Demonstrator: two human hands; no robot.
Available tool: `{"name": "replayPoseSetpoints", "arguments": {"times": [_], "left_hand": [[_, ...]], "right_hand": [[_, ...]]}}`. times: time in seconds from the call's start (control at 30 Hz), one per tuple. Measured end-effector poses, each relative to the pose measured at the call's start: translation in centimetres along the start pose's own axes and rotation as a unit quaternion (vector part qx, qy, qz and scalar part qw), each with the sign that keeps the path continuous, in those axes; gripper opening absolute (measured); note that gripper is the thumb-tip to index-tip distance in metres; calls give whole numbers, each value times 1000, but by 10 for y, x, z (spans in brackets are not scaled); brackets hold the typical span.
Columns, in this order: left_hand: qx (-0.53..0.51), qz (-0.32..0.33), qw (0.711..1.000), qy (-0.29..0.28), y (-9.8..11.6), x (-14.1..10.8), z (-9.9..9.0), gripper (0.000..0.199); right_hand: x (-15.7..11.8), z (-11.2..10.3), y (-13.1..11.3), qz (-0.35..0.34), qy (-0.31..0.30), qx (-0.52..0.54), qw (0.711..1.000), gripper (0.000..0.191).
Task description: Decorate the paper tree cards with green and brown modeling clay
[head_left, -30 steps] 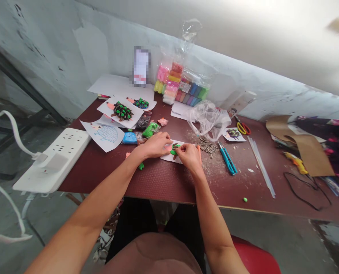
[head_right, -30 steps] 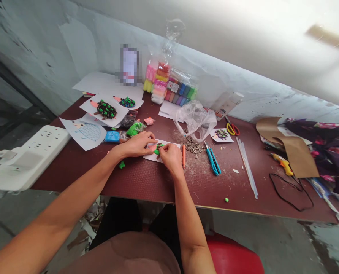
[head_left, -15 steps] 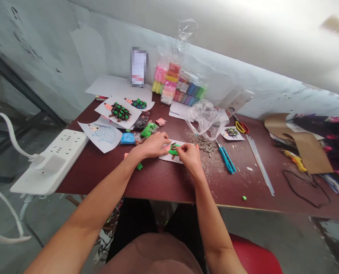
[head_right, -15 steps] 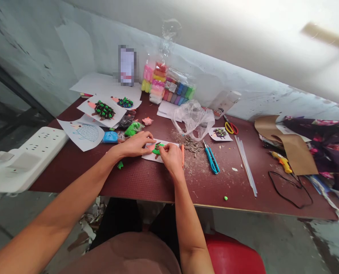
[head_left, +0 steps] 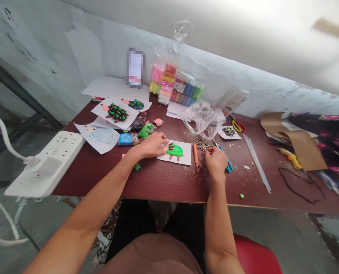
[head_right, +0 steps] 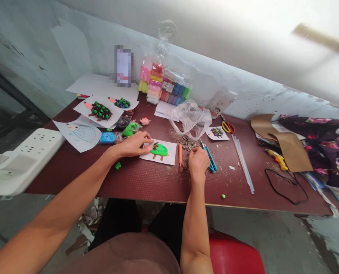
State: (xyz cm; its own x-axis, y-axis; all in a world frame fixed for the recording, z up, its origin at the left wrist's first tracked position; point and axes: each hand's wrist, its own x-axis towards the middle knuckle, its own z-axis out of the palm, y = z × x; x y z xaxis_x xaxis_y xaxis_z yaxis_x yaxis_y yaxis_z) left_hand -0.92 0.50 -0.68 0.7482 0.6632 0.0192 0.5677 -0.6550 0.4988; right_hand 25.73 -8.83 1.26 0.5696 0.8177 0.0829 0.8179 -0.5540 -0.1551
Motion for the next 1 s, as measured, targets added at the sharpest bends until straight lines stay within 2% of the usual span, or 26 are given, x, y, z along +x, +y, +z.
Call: {"name": "replayPoseSetpoints", "arguments": {"times": [0.27, 0.4, 0.5, 0.57, 0.67, 0.73, 0.87, 1.0], "left_hand": [[-2, -2, 1000, 3, 1, 0, 0, 30], [-4, -2, 1000, 2, 1, 0, 0, 31], [1, -6, 1000, 0, 2, 0, -1, 33], [7, -8, 1000, -3, 2, 0, -1, 33], [8, -9, 1000, -4, 3, 0, -2, 32], [8, -10, 1000, -3, 4, 0, -2, 33], [9, -9, 1000, 0, 5, 0, -1, 33], [13, -17, 1000, 0, 5, 0, -1, 33]], "right_hand": [[-6, 3, -4, 31, -30, -44, 998, 33], [-3, 4, -2, 16, -8, -10, 1000, 29], [-4, 3, -4, -16, 11, 90, 996, 22], [-6, 3, -9, -50, -6, 194, 980, 19], [-14, 5, -20, -91, -75, 339, 933, 24], [-20, 9, -29, -113, -124, 392, 904, 24], [-35, 12, -47, -169, -158, 390, 891, 18], [-45, 12, -61, -202, -130, 329, 913, 20]]}}
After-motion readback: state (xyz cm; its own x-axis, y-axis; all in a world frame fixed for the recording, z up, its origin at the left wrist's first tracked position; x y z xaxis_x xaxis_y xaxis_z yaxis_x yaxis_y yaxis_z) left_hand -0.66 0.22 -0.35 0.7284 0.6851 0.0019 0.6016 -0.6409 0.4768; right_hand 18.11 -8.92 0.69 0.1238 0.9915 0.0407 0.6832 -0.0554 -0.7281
